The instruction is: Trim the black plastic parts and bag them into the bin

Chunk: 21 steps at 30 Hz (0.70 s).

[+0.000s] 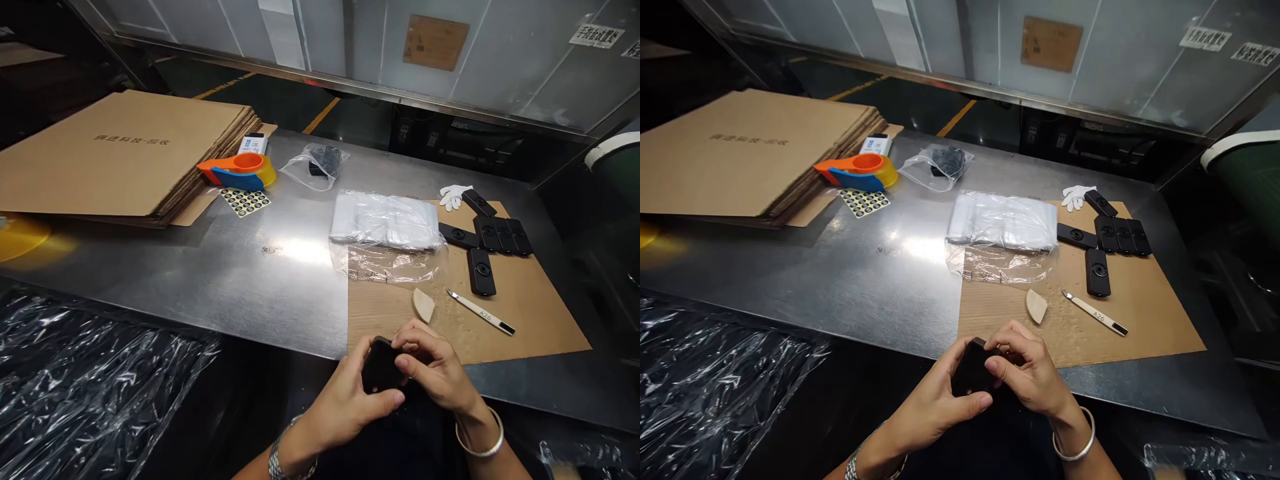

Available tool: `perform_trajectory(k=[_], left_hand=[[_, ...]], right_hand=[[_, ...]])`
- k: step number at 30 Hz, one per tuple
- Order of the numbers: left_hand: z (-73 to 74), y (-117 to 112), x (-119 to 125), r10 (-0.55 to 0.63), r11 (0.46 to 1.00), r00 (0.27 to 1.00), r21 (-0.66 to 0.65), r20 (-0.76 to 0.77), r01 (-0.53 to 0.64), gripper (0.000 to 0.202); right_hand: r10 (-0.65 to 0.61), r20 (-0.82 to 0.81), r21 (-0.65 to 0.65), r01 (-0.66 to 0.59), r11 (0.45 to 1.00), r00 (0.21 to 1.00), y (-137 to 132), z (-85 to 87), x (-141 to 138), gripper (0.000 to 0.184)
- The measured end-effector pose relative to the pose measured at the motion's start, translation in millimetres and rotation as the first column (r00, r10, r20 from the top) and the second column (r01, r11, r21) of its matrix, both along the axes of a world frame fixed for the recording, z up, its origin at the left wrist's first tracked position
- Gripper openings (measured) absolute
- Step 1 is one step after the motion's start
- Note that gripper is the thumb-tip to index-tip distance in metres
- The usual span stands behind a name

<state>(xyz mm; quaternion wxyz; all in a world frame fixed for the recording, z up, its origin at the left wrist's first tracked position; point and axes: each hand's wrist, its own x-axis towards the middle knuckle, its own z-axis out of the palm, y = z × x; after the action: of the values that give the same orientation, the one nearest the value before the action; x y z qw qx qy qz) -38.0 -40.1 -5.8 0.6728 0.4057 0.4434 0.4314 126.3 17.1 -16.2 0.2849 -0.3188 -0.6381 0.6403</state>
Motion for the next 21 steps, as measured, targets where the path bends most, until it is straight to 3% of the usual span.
perform_trajectory(k=[5,11,14,16,18,21], left_hand=[[-0.5,0.0,2.7,0.007,1.000,1.000,-0.017,0.016,-0.006,0.033],[-4.6,1.1,-1.4,-0.003,0.999,0.995,-0.041,0.095,0.007,0.035],[-12.2,0.7,-0.2,-0.026,0.974,0.955,-0.206,0.295,0.091,0.046],[-18.6,1.0,2.7,0.019,0.927,0.903,-0.345,0.429,0.144,0.049],[-23.9,2.5,4.9,0.099,0.879,0.852,-0.446,0.513,0.167,0.051],[-26.1,8.2,3.2,0.253,0.840,0.784,-0.531,0.567,0.113,0.058]], right_hand=[[-0.060,-0.032,-0.071,0.057,0.996,0.998,-3.8,-7.5,1.6,0.012],[-0.100,-0.015,-0.049,0.099,0.994,0.995,-5.7,-11.4,2.4,0.016],[-0.181,0.016,-0.022,0.181,0.983,0.983,-6.3,-11.2,-0.2,0.020],[-0.254,0.110,0.120,0.241,0.963,0.961,-3.1,-14.9,1.6,0.022],[-0.398,0.297,0.381,0.275,0.883,0.868,5.9,-22.5,11.3,0.021],[-0.671,0.453,0.666,0.278,0.692,0.586,28.2,-37.4,43.7,0.024]])
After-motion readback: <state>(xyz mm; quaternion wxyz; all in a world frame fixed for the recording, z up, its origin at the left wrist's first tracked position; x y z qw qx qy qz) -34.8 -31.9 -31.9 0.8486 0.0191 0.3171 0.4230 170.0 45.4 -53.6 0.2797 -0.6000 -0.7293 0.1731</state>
